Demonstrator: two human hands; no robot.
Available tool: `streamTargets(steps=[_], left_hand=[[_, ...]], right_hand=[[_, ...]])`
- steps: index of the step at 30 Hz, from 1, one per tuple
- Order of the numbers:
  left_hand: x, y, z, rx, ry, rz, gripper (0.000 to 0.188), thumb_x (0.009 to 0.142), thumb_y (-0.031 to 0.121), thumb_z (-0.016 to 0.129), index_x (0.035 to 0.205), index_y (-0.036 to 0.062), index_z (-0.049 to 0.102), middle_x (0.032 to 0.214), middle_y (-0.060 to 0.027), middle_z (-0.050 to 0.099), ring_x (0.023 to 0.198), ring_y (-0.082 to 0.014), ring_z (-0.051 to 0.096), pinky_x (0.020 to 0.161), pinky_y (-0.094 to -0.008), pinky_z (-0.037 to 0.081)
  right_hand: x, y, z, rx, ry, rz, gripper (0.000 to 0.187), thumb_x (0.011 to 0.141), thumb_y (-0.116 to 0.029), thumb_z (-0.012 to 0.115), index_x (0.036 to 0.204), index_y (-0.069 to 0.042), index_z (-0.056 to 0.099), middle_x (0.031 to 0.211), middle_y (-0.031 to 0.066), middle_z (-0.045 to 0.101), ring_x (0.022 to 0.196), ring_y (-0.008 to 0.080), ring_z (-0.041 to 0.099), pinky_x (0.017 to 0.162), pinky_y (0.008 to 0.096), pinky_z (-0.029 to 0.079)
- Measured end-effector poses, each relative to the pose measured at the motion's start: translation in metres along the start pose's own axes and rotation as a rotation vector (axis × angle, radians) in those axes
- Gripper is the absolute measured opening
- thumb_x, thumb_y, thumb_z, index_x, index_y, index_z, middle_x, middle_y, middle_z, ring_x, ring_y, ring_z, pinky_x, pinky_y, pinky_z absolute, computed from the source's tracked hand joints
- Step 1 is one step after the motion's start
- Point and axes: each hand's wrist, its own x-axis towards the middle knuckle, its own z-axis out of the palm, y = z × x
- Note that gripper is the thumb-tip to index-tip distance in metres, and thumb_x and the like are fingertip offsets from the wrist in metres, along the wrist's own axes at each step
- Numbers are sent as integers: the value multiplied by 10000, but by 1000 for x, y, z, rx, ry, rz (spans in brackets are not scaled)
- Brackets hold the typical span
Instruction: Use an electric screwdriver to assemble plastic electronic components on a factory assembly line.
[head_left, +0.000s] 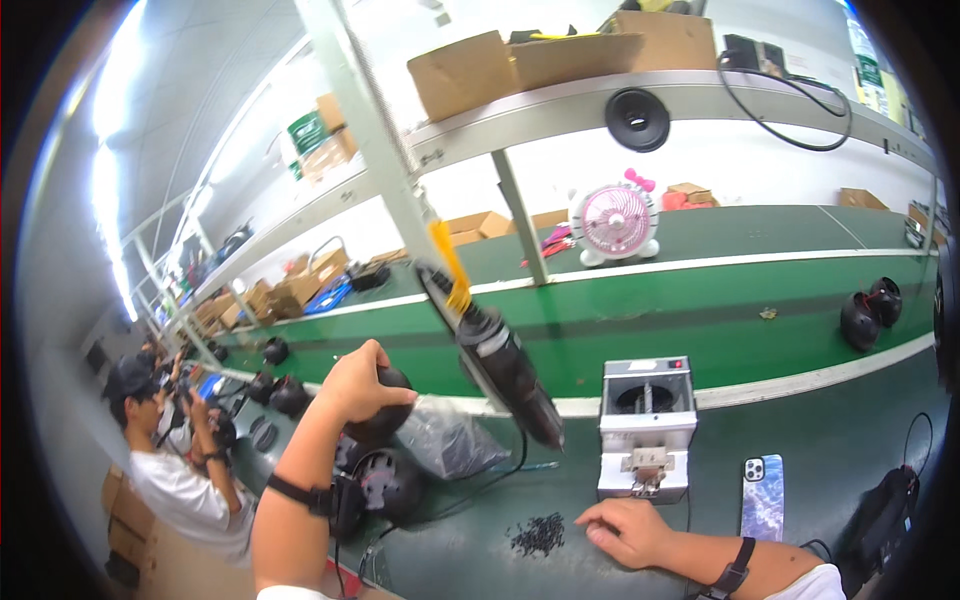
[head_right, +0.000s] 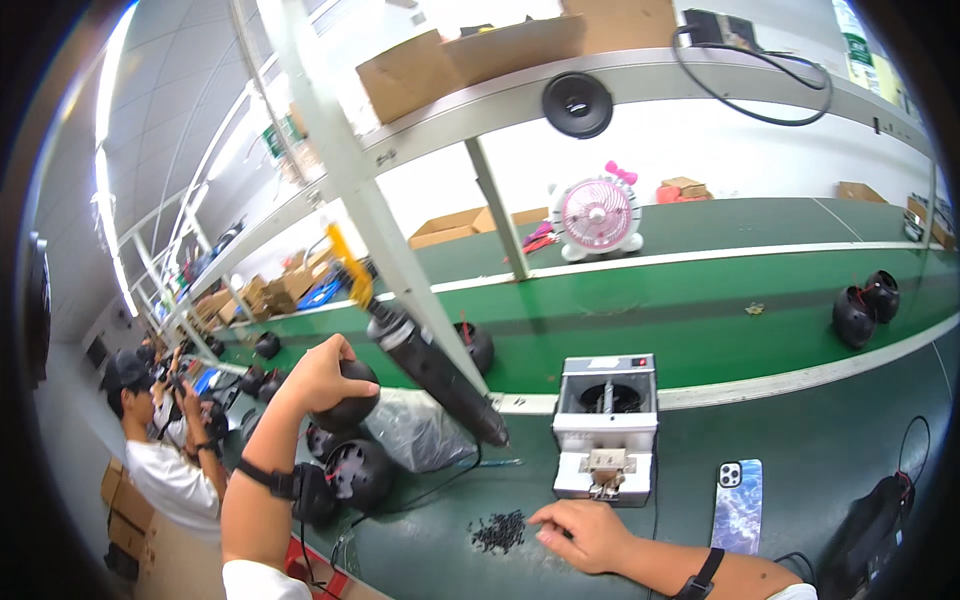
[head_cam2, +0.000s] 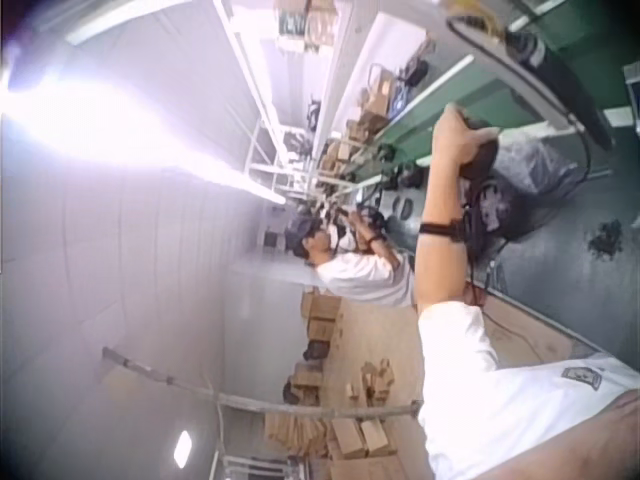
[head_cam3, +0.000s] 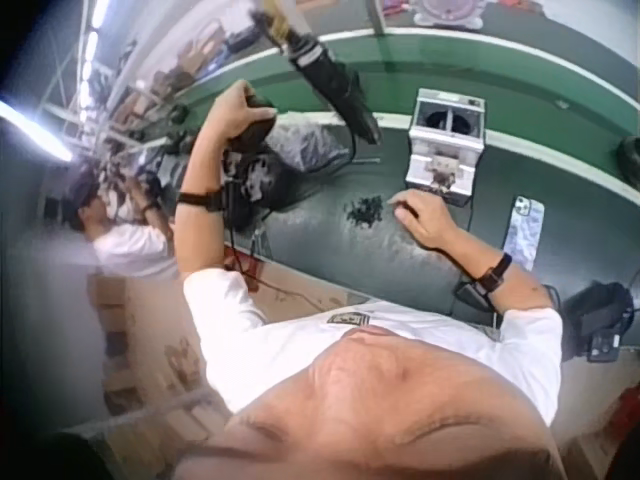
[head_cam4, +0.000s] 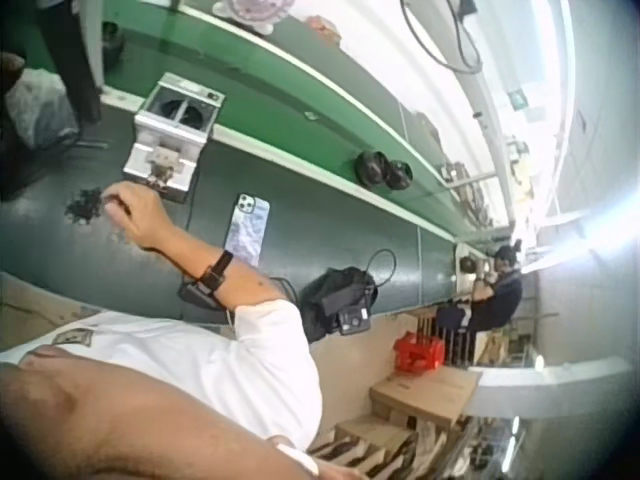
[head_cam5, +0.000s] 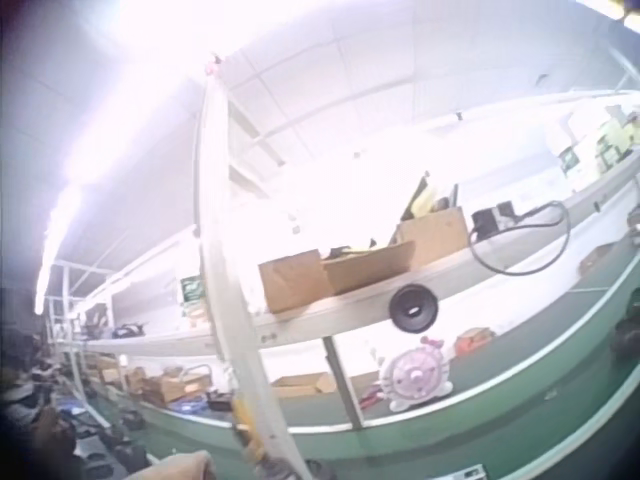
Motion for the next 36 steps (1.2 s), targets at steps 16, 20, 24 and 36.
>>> streamTargets(steps=[16, 20, 24, 36], left_hand=[[251, -23, 176, 186, -203, 187, 486, 938, 447, 581, 1349, 198, 659, 1323, -220, 654, 1288, -345, 607, 1075, -460, 472], [249, 32, 160, 185, -264, 405, 790, 799, 368, 746, 1520, 242, 449, 1492, -283, 466, 1386, -422, 489, 1158, -475, 394], [212, 19, 182, 202, -314, 542, 1027, 736, 283, 821, 1608, 217, 282, 1544, -336, 374, 1415, -483, 433, 1185, -512, 360], [216, 42, 204, -112, -273, 412, 967, 703, 320, 856, 1539, 129, 407, 1336, -270, 559, 1237, -437, 576, 1086, -476, 435]], right_hand=[[-3, 7, 3, 3, 126, -159, 164, 830, -209, 690, 827, -47, 661, 705, 155, 594, 653, 372, 622, 597, 455, 475], [-6, 0, 1, 58, 163, -173, 114, 849, -160, 685, 857, -46, 689, 733, 143, 633, 661, 364, 634, 608, 443, 493], [-2, -2, 4, 47, 91, -171, 126, 884, -170, 685, 837, -55, 700, 753, 133, 667, 660, 348, 647, 617, 431, 508], [-2, 17, 1, -19, 16, -118, 199, 904, -244, 645, 833, -92, 751, 719, 60, 696, 599, 264, 654, 582, 360, 513]])
